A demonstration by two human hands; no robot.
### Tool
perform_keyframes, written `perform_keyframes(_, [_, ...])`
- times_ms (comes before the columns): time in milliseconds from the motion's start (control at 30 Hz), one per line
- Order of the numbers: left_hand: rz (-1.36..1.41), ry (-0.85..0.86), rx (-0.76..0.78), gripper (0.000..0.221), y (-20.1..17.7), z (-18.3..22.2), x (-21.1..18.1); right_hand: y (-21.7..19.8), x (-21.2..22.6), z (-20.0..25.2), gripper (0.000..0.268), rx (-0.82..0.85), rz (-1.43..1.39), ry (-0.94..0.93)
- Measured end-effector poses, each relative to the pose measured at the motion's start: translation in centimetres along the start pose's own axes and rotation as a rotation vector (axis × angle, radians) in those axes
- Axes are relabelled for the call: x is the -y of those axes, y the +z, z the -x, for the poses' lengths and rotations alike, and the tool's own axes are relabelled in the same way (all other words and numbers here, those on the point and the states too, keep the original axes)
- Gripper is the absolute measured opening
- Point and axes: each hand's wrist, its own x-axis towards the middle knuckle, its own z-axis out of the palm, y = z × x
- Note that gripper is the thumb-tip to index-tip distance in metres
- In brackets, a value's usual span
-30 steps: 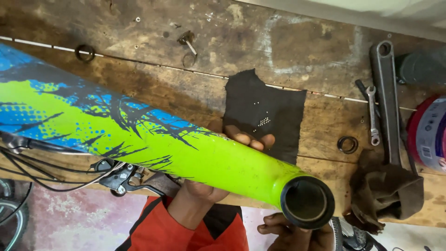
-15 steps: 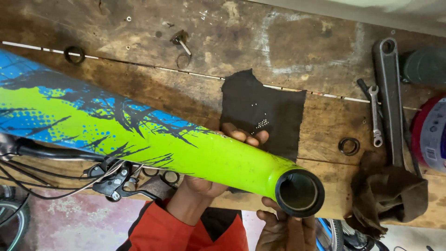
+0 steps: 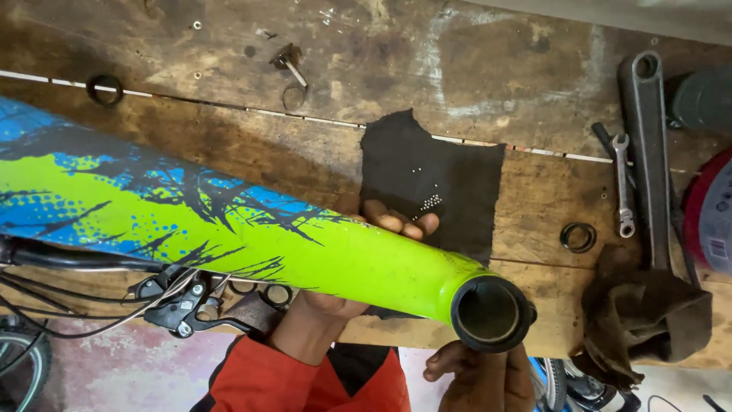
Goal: Applying grease and installing individual ball bearings into the head tube race of a bicycle frame using a small tool.
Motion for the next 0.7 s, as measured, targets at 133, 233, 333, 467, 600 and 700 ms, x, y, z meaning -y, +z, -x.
perform_keyframes(133, [0.039, -0.004, 0.013, 0.027, -0.3, 0.1, 0.0, 0.1, -0.1, -0.4, 0.048, -0.053, 0.032, 0.036])
perform_keyframes(233, [0.015, 0.018, 0.007, 0.028, -0.3, 0.0, 0.3, -0.5, -1.1, -0.7, 0.026, -0.046, -0.124, -0.057])
perform_keyframes(333, [-0.018, 0.022, 0.056, 0.031, -0.2, -0.1, 0.1, 0.5, 0.3, -0.1, 0.028, -0.124, -0.028, 0.059])
perform_keyframes(467, [0.075, -0.036, -0.024, 0.023, -0.2, -0.2, -0.1, 0.7, 0.1, 0.2, 0.031, -0.050, -0.128, 0.023])
perform_keyframes(600, [0.113, -0.060, -0.066, 0.020, -0.3, 0.0, -0.1, 1.2, 0.4, 0.5, 0.028, -0.056, -0.069, -0.042])
perform_keyframes(700, [0.119, -0.068, -0.102, 0.018, -0.4, 0.1, 0.1, 1.7, 1.6, 0.6, 0.030, -0.101, 0.063, 0.000])
